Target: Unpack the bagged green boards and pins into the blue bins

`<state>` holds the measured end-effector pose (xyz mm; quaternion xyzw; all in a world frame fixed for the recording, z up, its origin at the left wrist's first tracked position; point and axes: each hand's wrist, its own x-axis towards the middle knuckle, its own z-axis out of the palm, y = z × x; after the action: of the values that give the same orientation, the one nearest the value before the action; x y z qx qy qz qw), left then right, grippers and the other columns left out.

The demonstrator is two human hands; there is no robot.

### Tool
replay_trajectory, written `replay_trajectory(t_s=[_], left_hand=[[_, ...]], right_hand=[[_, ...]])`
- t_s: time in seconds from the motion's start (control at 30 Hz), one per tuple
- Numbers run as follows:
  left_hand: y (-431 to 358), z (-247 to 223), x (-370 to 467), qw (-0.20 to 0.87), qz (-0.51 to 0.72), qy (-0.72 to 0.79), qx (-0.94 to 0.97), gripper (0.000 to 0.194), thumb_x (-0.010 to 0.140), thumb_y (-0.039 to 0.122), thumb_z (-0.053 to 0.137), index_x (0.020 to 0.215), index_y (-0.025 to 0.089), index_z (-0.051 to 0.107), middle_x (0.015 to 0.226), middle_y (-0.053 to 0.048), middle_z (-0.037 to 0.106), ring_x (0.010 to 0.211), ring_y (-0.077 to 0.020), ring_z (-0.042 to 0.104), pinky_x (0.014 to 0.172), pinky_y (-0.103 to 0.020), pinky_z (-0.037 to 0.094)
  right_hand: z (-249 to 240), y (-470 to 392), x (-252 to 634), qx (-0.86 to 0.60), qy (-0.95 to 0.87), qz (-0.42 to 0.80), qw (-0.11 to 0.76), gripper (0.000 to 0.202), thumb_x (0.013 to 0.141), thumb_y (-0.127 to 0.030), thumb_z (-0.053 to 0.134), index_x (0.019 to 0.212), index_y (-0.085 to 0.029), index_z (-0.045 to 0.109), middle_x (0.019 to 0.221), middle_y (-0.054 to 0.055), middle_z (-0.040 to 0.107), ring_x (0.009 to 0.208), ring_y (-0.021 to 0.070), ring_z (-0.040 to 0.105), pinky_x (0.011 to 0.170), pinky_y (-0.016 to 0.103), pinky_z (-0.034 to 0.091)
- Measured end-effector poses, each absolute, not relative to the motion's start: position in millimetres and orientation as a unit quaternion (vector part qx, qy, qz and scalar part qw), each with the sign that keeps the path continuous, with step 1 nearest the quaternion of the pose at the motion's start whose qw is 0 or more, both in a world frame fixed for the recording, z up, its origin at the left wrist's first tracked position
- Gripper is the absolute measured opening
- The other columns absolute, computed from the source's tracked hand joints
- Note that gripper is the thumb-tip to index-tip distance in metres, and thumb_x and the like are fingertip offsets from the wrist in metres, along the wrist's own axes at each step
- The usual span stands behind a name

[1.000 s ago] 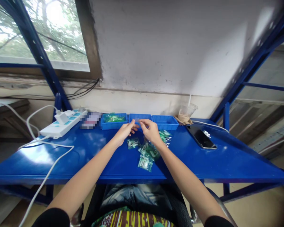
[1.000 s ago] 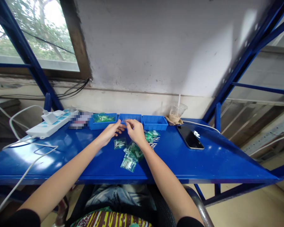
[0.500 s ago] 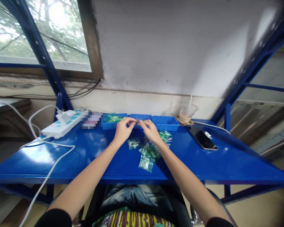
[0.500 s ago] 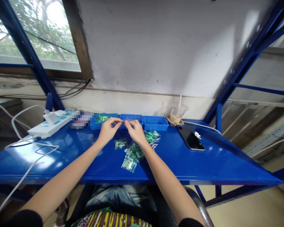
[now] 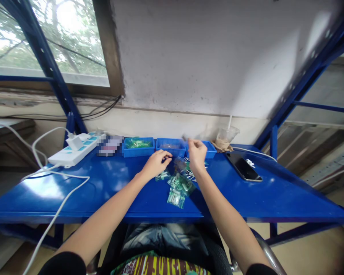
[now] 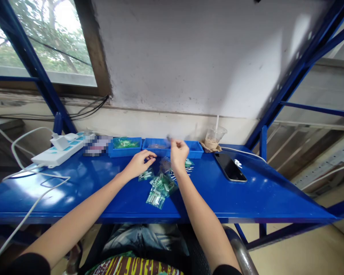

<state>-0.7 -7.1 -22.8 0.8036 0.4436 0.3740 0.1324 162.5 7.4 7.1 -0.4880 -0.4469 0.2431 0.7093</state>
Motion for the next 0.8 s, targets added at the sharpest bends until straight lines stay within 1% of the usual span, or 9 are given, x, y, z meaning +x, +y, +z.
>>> replay_trajectory(t_s=[0.1, 0.13, 0.2, 0.3, 0.37, 0.47, 0.6, 0.7, 0.8], left_hand=[[-7, -29, 4, 0.13, 0.335, 0.455, 0.815, 0.02, 0.082, 0.027, 0.05, 0.094, 0.021, 0.064, 0.088, -0.005, 0.06, 0.085, -0.0194, 0.056, 0.079, -0.032, 0.045], [-7, -31, 6, 0.126, 0.325, 0.456, 0.819, 0.021, 0.083, 0.028, 0.049, 0.096, 0.021, 0.064, 0.091, -0.006, 0.06, 0.088, -0.0203, 0.056, 0.081, -0.033, 0.044], [-10, -34, 11, 0.12, 0.309, 0.447, 0.831, 0.027, 0.084, 0.032, 0.048, 0.103, 0.021, 0.063, 0.098, -0.007, 0.059, 0.096, -0.0225, 0.054, 0.087, -0.035, 0.042], [-16, -35, 15, 0.126, 0.275, 0.416, 0.857, 0.035, 0.086, 0.041, 0.046, 0.112, 0.023, 0.061, 0.112, -0.009, 0.056, 0.106, -0.0252, 0.049, 0.094, -0.04, 0.037], [-19, -34, 16, 0.145, 0.237, 0.408, 0.87, 0.035, 0.086, 0.045, 0.045, 0.111, 0.028, 0.063, 0.117, -0.008, 0.055, 0.109, -0.0269, 0.046, 0.094, -0.043, 0.035], [-19, -32, 11, 0.158, 0.202, 0.424, 0.868, 0.03, 0.085, 0.044, 0.046, 0.102, 0.032, 0.067, 0.117, -0.006, 0.057, 0.111, -0.0287, 0.044, 0.092, -0.045, 0.035], [-13, -27, 1, 0.129, 0.204, 0.462, 0.853, 0.024, 0.083, 0.038, 0.048, 0.088, 0.03, 0.07, 0.103, -0.007, 0.061, 0.105, -0.0291, 0.047, 0.088, -0.044, 0.035], [-9, -27, -6, 0.091, 0.198, 0.511, 0.831, 0.017, 0.078, 0.038, 0.055, 0.078, 0.026, 0.067, 0.093, -0.007, 0.061, 0.097, -0.0289, 0.051, 0.084, -0.043, 0.036], [-6, -29, -8, 0.086, 0.186, 0.544, 0.814, 0.014, 0.073, 0.039, 0.06, 0.076, 0.025, 0.062, 0.092, -0.005, 0.059, 0.095, -0.0289, 0.052, 0.081, -0.041, 0.037]], right_hand=[[19, 3, 179, -0.482, -0.43, 0.04, 0.763, 0.033, 0.084, -0.046, 0.043, 0.086, -0.016, 0.056, 0.074, 0.005, 0.055, 0.065, 0.0138, 0.049, 0.063, 0.027, 0.04], [20, 2, 183, -0.486, -0.452, -0.014, 0.748, 0.032, 0.086, -0.044, 0.042, 0.088, -0.016, 0.056, 0.077, 0.006, 0.056, 0.067, 0.0148, 0.049, 0.066, 0.029, 0.041], [16, 6, 184, -0.501, -0.555, -0.068, 0.66, 0.027, 0.088, -0.038, 0.042, 0.088, -0.017, 0.06, 0.079, 0.008, 0.058, 0.072, 0.0169, 0.052, 0.071, 0.03, 0.04], [1, 16, 173, -0.515, -0.734, -0.048, 0.44, 0.019, 0.085, -0.028, 0.049, 0.091, -0.02, 0.064, 0.083, 0.008, 0.063, 0.08, 0.0192, 0.055, 0.072, 0.029, 0.039], [-6, 20, 165, -0.525, -0.772, -0.03, 0.357, 0.02, 0.083, -0.028, 0.053, 0.097, -0.021, 0.065, 0.084, 0.008, 0.064, 0.081, 0.02, 0.056, 0.07, 0.028, 0.039], [-7, 17, 162, -0.529, -0.768, -0.003, 0.362, 0.024, 0.086, -0.033, 0.047, 0.095, -0.019, 0.065, 0.077, 0.006, 0.065, 0.072, 0.0178, 0.057, 0.065, 0.026, 0.037], [-5, 10, 169, -0.516, -0.782, 0.068, 0.344, 0.029, 0.088, -0.037, 0.043, 0.088, -0.02, 0.066, 0.063, 0.002, 0.062, 0.059, 0.0146, 0.055, 0.057, 0.024, 0.034], [-13, 12, 171, -0.528, -0.806, 0.08, 0.253, 0.022, 0.082, -0.036, 0.053, 0.084, -0.02, 0.068, 0.073, 0.005, 0.066, 0.066, 0.0164, 0.058, 0.059, 0.024, 0.036], [-24, 14, 168, -0.539, -0.819, 0.068, 0.186, 0.027, 0.075, -0.036, 0.061, 0.094, -0.018, 0.068, 0.091, 0.01, 0.066, 0.08, 0.0201, 0.06, 0.066, 0.025, 0.039]])
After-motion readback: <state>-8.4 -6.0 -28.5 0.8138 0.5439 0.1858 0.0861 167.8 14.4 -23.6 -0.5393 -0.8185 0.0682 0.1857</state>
